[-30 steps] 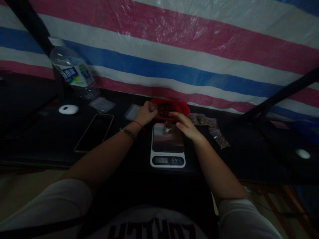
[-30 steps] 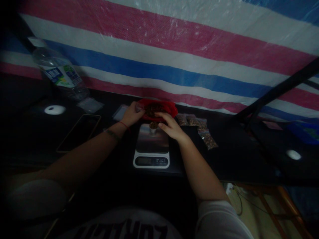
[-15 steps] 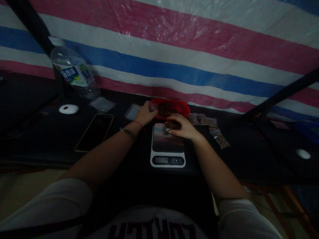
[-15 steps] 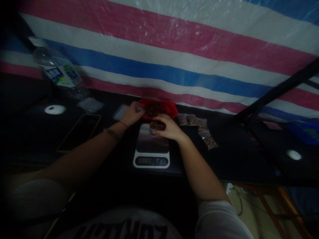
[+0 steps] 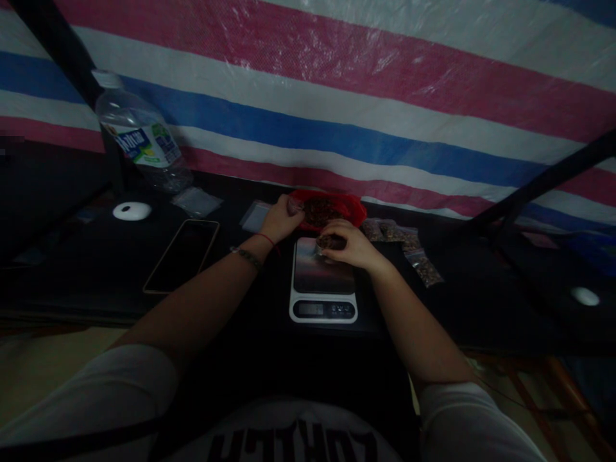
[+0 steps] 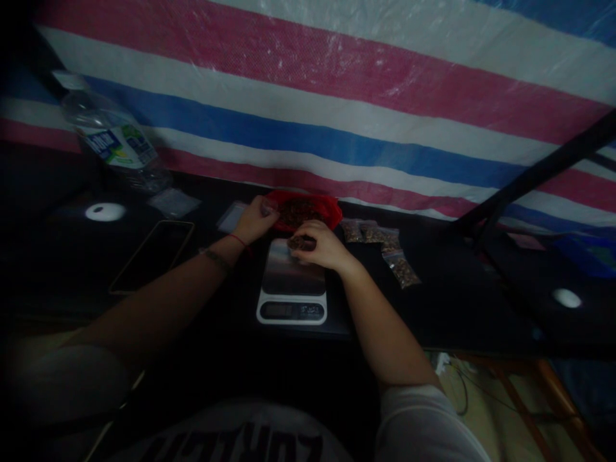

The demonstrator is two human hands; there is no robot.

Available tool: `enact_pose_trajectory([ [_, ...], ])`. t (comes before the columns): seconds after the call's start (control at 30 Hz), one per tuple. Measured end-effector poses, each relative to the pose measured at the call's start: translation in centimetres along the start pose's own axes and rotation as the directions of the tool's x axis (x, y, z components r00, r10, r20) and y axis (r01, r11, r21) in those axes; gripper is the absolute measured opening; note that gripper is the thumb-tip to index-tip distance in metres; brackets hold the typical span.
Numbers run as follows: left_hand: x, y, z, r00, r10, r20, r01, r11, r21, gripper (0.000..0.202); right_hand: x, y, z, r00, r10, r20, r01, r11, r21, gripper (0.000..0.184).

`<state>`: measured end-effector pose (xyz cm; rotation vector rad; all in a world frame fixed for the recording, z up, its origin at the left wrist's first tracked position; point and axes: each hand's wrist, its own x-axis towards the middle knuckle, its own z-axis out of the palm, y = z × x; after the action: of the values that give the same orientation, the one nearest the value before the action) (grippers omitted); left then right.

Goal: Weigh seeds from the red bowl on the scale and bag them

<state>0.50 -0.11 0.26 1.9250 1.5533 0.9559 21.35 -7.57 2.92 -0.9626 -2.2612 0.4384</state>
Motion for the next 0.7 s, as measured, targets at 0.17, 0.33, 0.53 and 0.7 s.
enact_pose_trajectory([
  [0.17,-0.1,0.1,-0.1,1.0,0.005,0.001,-0.005,1.0,-0.011,0.036,0.0,-0.1,0.1,1.0,0.029,-0.006,-0.029,0.999,-0.035,0.025],
  [0.33,-0.1,0.1,-0.1,1.0,-0.006,0.001,0.006,1.0,-0.003,0.037,-0.4,0.1,-0.5,0.993,0.074,-0.093,-0.077,0.997,-0.025,0.03],
  [0.53,-0.4,0.2,-0.3,1.0,-0.012,-0.02,0.012,1.0,0.007,0.036,-0.7,0.4,-0.5,0.966,0.165,-0.196,-0.158,0.986,0.053,0.033],
  [0.7,-0.8,1.4,-1.6,0.995,-0.027,-0.091,0.034,0.997,0.067,0.033,-0.5,0.4,0.0,0.977,0.157,-0.147,-0.145,0.985,0.09,0.031],
])
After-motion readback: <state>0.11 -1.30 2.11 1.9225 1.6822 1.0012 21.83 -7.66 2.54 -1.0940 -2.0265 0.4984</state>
